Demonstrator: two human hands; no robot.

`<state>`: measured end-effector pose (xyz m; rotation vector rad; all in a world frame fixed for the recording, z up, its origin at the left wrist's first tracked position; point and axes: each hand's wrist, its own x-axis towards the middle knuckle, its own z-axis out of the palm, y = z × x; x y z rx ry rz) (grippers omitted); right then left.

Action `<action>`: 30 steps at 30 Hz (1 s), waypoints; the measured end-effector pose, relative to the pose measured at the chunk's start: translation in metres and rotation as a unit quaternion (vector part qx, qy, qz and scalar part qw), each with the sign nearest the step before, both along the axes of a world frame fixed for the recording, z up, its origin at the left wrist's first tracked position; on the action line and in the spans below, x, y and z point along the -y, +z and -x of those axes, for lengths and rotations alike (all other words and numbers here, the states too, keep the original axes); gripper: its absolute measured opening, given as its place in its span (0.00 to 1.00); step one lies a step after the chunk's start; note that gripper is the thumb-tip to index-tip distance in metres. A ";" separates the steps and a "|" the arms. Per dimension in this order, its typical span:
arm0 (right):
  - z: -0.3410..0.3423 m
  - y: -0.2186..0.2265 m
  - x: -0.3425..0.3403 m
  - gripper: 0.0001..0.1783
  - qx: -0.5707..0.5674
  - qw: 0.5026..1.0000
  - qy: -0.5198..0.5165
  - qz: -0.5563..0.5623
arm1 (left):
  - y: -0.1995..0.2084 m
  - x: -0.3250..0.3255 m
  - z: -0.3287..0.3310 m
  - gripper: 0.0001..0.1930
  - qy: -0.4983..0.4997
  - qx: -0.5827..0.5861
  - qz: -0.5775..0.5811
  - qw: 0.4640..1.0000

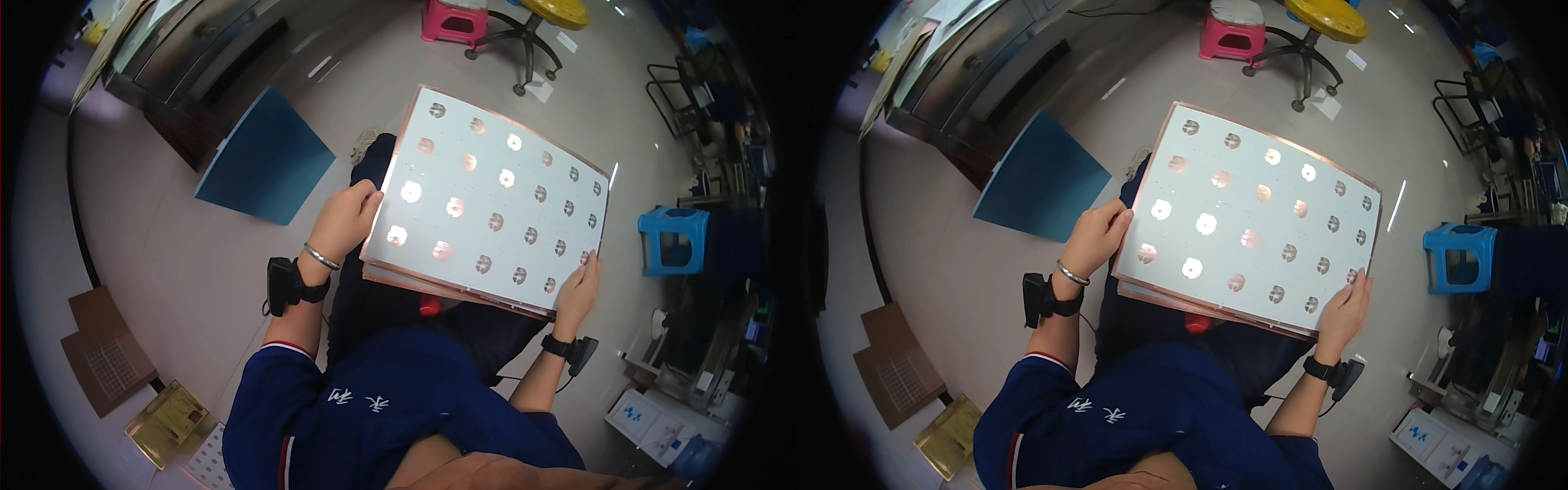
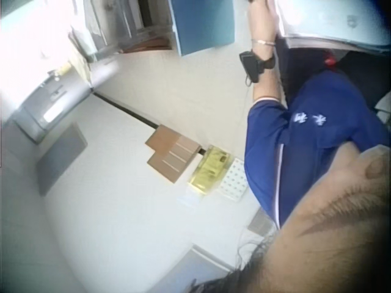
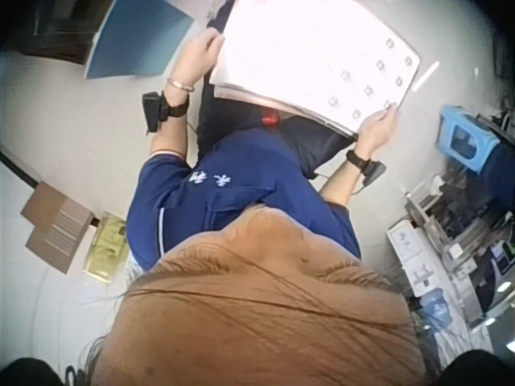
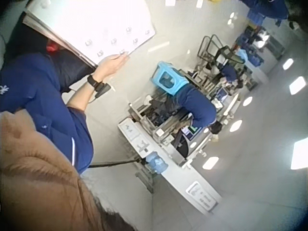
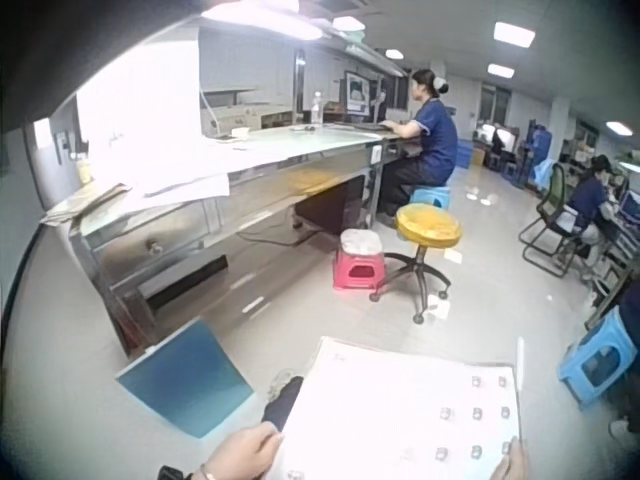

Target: The recorder is flipping through and inspecting a stack of metal sheets containing circular cutouts or patterns.

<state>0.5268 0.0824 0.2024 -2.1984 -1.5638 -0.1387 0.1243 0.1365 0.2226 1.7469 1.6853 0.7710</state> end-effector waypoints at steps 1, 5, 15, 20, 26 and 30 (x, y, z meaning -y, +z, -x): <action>0.002 0.002 0.001 0.22 0.008 1.000 -0.001 0.007 | 0.003 0.000 -0.006 0.12 0.007 -0.030 -0.017 0.999; 0.005 0.005 0.002 0.22 0.008 1.000 -0.013 0.006 | 0.022 0.001 -0.023 0.13 0.008 -0.157 -0.021 0.987; 0.002 0.004 0.003 0.21 -0.057 0.998 -0.010 -0.004 | 0.004 0.010 -0.017 0.13 0.103 0.286 0.132 0.943; 0.000 0.006 0.003 0.21 -0.074 0.997 -0.013 0.000 | 0.006 0.019 -0.023 0.10 0.081 0.406 0.107 0.904; -0.012 0.000 0.002 0.21 -0.121 0.990 0.033 -0.061 | 0.010 0.020 -0.027 0.09 0.049 0.396 0.012 0.917; -0.014 0.018 0.003 0.21 -0.460 0.881 0.005 -0.111 | -0.006 0.020 -0.013 0.10 0.052 0.360 -0.023 0.931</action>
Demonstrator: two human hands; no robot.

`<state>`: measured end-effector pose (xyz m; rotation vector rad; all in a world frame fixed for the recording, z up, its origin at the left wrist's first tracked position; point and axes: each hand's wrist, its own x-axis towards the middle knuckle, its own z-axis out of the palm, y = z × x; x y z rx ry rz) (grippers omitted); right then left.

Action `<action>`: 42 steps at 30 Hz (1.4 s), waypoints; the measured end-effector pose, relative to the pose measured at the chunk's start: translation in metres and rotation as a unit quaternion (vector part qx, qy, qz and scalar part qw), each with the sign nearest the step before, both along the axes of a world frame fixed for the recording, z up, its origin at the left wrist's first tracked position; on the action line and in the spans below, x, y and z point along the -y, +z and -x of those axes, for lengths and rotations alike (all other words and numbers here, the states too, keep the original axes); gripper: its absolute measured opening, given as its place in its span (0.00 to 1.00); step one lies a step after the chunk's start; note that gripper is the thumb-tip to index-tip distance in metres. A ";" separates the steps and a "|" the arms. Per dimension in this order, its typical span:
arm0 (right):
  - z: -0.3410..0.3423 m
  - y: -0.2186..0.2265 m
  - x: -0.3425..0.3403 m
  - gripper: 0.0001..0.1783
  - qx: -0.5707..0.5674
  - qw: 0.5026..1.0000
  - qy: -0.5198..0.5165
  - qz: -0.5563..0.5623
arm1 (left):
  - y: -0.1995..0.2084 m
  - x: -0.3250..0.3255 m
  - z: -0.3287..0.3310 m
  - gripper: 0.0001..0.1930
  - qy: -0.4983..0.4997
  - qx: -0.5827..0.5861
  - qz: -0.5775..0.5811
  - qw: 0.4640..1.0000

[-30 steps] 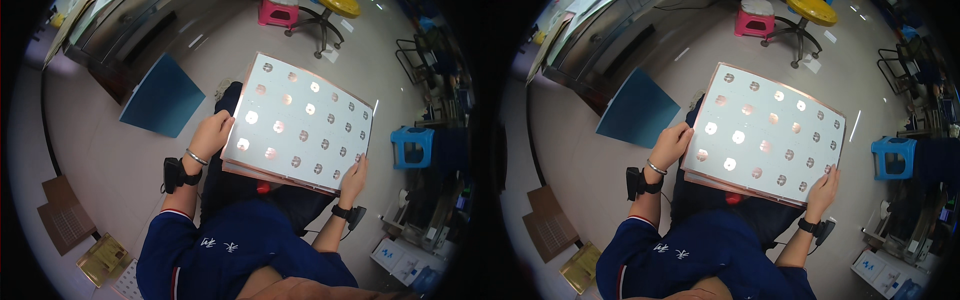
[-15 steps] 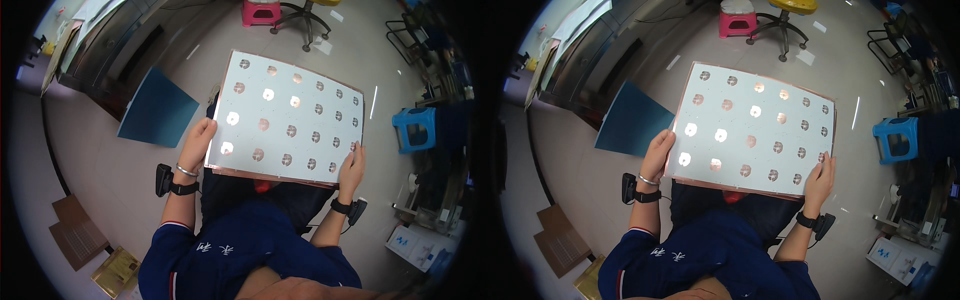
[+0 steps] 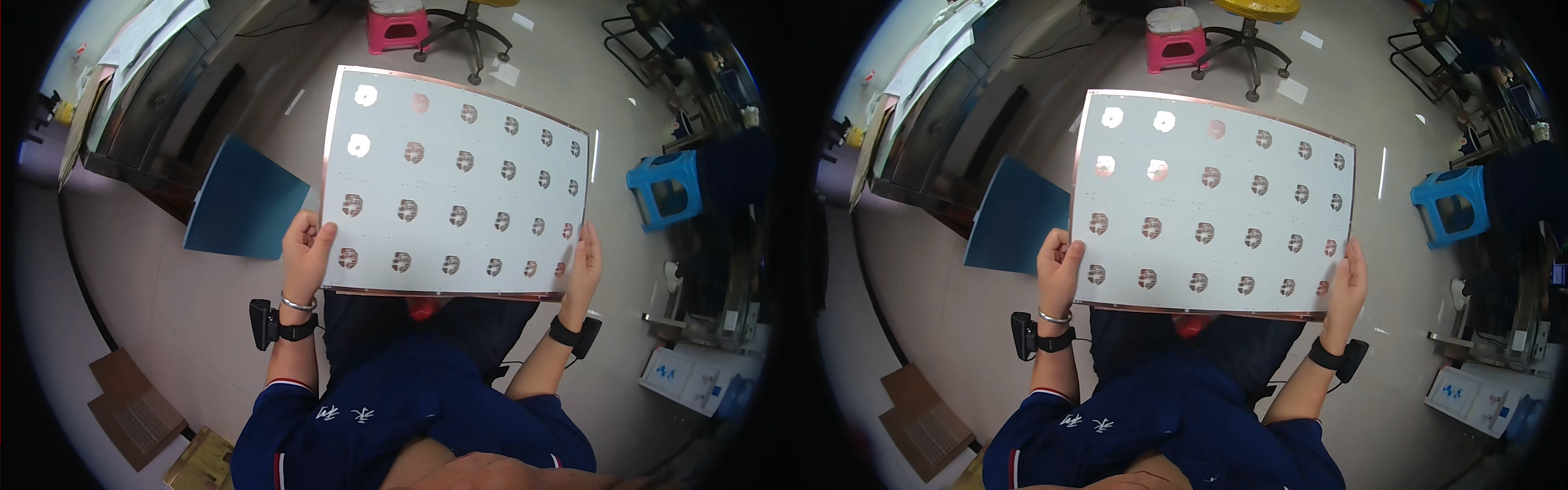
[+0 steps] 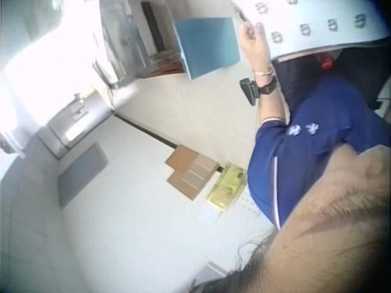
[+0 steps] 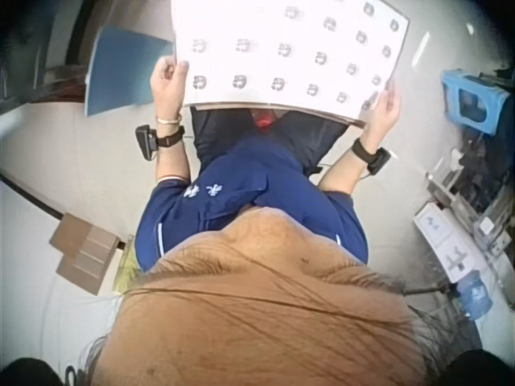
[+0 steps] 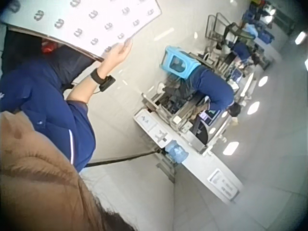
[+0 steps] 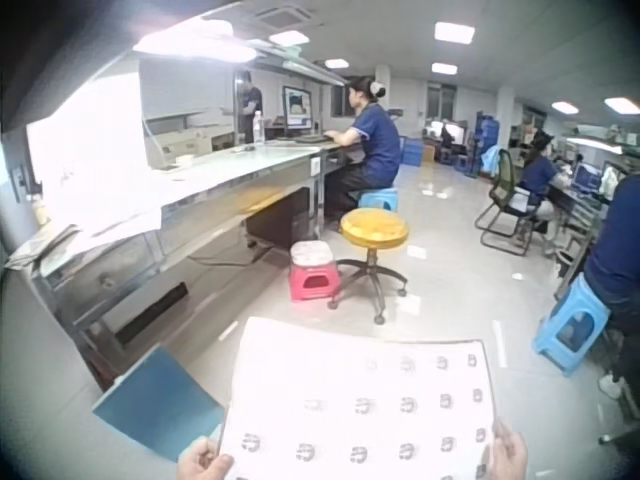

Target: The recorder is flipping through and inspecting a stack of metal sheets containing circular cutouts or patterns.

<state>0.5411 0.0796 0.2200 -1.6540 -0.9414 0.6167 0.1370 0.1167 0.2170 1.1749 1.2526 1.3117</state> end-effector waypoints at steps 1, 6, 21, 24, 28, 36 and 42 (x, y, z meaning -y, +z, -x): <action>-0.003 0.005 -0.001 0.21 -0.111 0.992 0.008 -0.055 | 0.000 -0.005 0.002 0.10 0.013 -0.005 -0.005 1.000; -0.012 0.024 0.009 0.22 -0.228 0.970 0.016 -0.078 | -0.015 -0.010 0.021 0.11 0.035 -0.063 -0.014 0.997; 0.003 0.000 -0.001 0.23 -0.264 0.961 0.074 0.034 | -0.049 0.001 0.052 0.13 0.042 -0.235 0.054 0.970; 0.003 -0.002 -0.001 0.22 -0.261 0.963 0.064 0.028 | -0.042 0.001 0.050 0.12 0.029 -0.280 0.044 0.959; -0.002 -0.011 0.002 0.21 -0.251 0.964 0.086 0.013 | -0.027 -0.002 0.036 0.12 0.047 -0.346 0.048 0.936; -0.003 -0.017 0.007 0.22 -0.223 0.971 0.089 -0.011 | -0.031 -0.004 0.039 0.11 0.070 -0.081 0.174 0.979; 0.000 -0.008 0.009 0.22 -0.222 0.969 0.106 -0.026 | -0.031 -0.001 0.034 0.09 0.103 -0.069 0.108 0.986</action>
